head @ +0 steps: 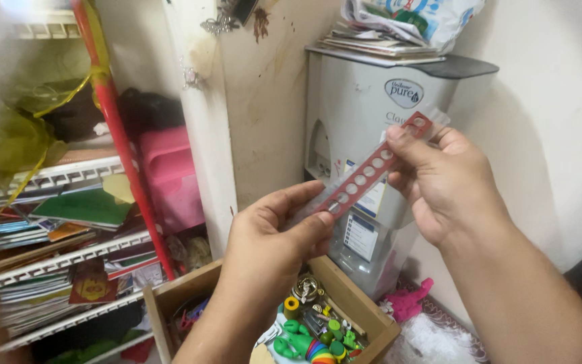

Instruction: The person rearranges small items inside a wooden drawer, lifting out a ruler in a plastic case and a green lanyard, placing them on top of a water dispenser, then returning them to the drawer and repositioning toys and other objects within it.

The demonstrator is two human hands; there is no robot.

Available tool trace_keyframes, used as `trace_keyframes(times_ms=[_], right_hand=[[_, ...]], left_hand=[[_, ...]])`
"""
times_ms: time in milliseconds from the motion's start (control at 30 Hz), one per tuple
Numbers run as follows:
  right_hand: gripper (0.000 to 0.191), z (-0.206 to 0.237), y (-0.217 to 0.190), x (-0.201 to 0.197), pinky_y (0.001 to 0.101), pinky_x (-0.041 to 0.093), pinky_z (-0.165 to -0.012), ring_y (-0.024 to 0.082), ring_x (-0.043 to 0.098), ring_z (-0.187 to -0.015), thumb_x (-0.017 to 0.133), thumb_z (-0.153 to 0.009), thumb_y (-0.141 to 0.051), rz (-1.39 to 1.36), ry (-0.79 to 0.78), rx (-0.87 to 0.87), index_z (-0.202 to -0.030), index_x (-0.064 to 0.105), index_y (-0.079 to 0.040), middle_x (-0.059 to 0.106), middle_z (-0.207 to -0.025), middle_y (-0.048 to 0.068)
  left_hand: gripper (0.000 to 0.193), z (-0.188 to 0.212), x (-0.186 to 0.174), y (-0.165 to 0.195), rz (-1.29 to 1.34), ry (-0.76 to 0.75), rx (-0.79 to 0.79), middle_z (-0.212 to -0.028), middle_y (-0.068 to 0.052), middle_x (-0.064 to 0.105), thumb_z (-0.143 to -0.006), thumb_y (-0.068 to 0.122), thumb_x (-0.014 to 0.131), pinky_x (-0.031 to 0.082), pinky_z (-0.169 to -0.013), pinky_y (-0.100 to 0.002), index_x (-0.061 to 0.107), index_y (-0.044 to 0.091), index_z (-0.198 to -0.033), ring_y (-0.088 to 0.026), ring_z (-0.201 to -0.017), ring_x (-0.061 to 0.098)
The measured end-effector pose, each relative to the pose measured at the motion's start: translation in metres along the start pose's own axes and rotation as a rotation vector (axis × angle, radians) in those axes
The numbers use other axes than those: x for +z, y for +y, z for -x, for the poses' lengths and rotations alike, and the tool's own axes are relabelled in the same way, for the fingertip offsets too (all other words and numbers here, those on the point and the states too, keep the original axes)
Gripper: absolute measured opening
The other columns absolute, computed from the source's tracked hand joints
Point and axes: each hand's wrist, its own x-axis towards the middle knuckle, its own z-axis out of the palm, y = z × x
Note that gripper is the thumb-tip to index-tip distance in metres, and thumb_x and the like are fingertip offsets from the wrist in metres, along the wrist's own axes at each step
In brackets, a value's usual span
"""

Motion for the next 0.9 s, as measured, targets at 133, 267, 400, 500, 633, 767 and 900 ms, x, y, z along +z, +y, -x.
trace_keyframes(times_ms=[133, 267, 400, 500, 633, 767, 900], right_hand=[[0.019, 0.007, 0.017, 0.001, 0.0286, 0.052, -0.066, 0.013, 0.064, -0.078, 0.072, -0.091, -0.017, 0.04, -0.004, 0.066, -0.105, 0.06, -0.014, 0.068, -0.089, 0.0], [0.024, 0.01, 0.038, -0.001, 0.0302, 0.055, -0.069, 0.014, 0.066, -0.08, 0.072, -0.09, -0.014, 0.019, -0.039, 0.165, -0.109, 0.058, -0.012, 0.069, -0.093, 0.001], [0.025, 0.012, 0.066, -0.005, 0.0313, 0.057, -0.072, 0.015, 0.067, -0.082, 0.071, -0.09, -0.011, 0.036, -0.036, 0.214, -0.111, 0.058, -0.01, 0.069, -0.095, 0.002], [0.025, 0.012, 0.091, -0.012, 0.0311, 0.057, -0.071, 0.015, 0.067, -0.082, 0.071, -0.089, -0.01, 0.03, -0.04, 0.255, -0.111, 0.058, -0.011, 0.069, -0.094, 0.002], [0.026, 0.015, 0.137, -0.027, 0.0316, 0.057, -0.07, 0.015, 0.067, -0.081, 0.071, -0.088, -0.008, 0.06, -0.041, 0.314, -0.11, 0.058, -0.011, 0.068, -0.093, 0.002], [0.024, 0.025, 0.194, -0.05, 0.033, 0.054, -0.067, 0.019, 0.066, -0.077, 0.072, -0.089, -0.006, 0.067, -0.039, 0.449, -0.109, 0.059, -0.008, 0.068, -0.09, 0.006], [0.023, 0.034, 0.251, -0.071, 0.0316, 0.054, -0.066, 0.016, 0.066, -0.077, 0.071, -0.088, -0.008, 0.123, -0.044, 0.59, -0.108, 0.059, -0.008, 0.07, -0.091, 0.005]], left_hand=[[0.045, -0.002, -0.007, -0.016, 0.065, 0.033, -0.035, -0.099, -0.01, 0.076, -0.086, 0.005, 0.068, 0.059, -0.068, -0.025, 0.068, -0.002, -0.13, -0.011, -0.071, 0.066], [0.043, -0.003, -0.019, -0.035, 0.159, 0.07, -0.088, -0.099, -0.01, 0.075, -0.09, 0.006, 0.063, 0.058, -0.068, -0.026, 0.066, -0.004, -0.131, -0.012, -0.071, 0.067], [0.035, 0.0, -0.023, -0.055, -0.122, 0.172, 0.02, -0.1, -0.007, 0.08, -0.089, 0.013, 0.066, 0.06, -0.075, -0.029, 0.074, 0.003, -0.121, -0.012, -0.081, 0.073], [0.028, 0.006, -0.027, -0.072, -0.687, 0.25, 0.31, -0.1, -0.007, 0.083, -0.086, 0.022, 0.075, 0.059, -0.081, -0.033, 0.08, 0.01, -0.111, -0.017, -0.09, 0.078], [0.031, 0.008, -0.028, -0.104, -0.963, 0.222, 0.475, -0.106, -0.009, 0.079, -0.079, 0.025, 0.081, 0.057, -0.081, -0.038, 0.079, 0.015, -0.108, -0.029, -0.096, 0.074], [0.045, 0.01, -0.037, -0.149, -1.039, 0.181, 0.139, -0.099, -0.01, 0.078, -0.074, 0.028, 0.083, 0.056, -0.077, -0.038, 0.079, 0.021, -0.118, -0.03, -0.088, 0.075], [0.044, 0.011, -0.057, -0.205, -0.759, 0.174, -0.132, -0.099, -0.008, 0.079, -0.08, 0.023, 0.079, 0.058, -0.076, -0.031, 0.074, 0.013, -0.122, -0.017, -0.085, 0.077]])
